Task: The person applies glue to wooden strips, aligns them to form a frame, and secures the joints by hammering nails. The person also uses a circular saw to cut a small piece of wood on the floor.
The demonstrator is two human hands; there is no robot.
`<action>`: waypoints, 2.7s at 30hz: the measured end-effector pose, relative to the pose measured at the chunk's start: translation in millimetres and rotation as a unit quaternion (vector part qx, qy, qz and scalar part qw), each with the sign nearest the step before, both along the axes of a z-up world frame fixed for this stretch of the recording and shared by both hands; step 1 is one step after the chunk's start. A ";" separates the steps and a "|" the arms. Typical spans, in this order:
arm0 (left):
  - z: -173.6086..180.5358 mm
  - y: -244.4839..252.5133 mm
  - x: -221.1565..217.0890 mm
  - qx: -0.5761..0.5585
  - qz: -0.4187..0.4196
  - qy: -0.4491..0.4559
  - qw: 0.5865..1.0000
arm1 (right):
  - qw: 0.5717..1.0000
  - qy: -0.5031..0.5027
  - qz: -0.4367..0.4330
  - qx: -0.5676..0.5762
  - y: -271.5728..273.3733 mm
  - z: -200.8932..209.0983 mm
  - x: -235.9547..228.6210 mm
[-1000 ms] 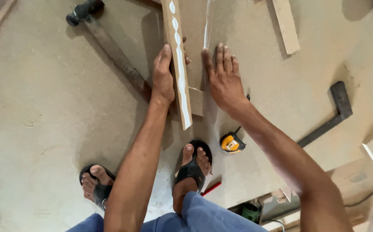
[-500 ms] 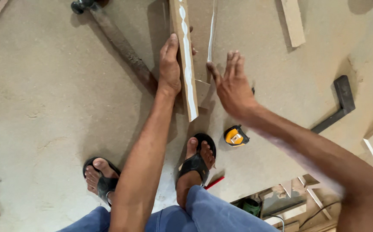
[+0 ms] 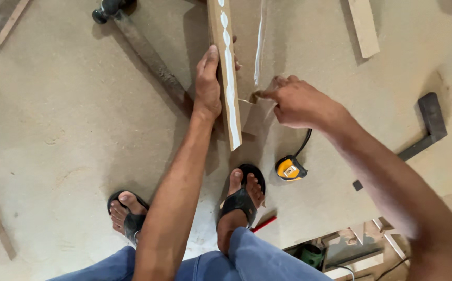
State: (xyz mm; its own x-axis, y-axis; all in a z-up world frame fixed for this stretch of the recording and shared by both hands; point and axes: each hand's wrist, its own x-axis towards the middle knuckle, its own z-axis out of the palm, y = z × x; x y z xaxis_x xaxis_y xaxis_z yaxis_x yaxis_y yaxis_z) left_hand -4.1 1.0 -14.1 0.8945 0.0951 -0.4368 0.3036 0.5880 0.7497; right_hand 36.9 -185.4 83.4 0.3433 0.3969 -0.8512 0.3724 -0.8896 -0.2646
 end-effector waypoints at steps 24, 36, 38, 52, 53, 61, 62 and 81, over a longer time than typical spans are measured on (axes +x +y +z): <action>93.5 13.2 34.0 0.382 -0.061 0.006 0.922 | 0.724 -0.109 -0.498 0.465 50.9 -57.8 -182.0; 69.9 43.1 11.9 0.638 -0.099 -0.100 0.757 | 0.684 -0.228 -0.502 0.478 -4.9 -101.2 -58.3; 60.4 44.8 14.2 0.646 -0.090 -0.115 0.749 | 0.687 -0.299 -0.462 0.475 -10.6 -116.2 -25.5; 12.8 45.8 31.8 0.605 -0.071 -0.115 0.785 | 0.664 -0.435 -0.395 0.462 0.0 -153.2 -3.4; 12.0 43.8 32.9 0.602 -0.079 -0.096 0.788 | 0.669 -0.436 -0.400 0.450 -1.2 -155.3 -4.4; 8.5 39.3 36.7 0.597 -0.078 -0.130 0.787 | 0.663 -0.461 -0.383 0.448 -8.8 -185.1 -4.2; 7.6 40.7 35.9 0.600 -0.082 -0.122 0.787 | 0.666 -0.457 -0.386 0.445 -9.3 -189.6 -4.9; 7.0 39.7 26.2 0.588 -0.088 -0.130 0.794 | 0.673 -0.467 -0.380 0.430 -10.0 -195.3 -6.2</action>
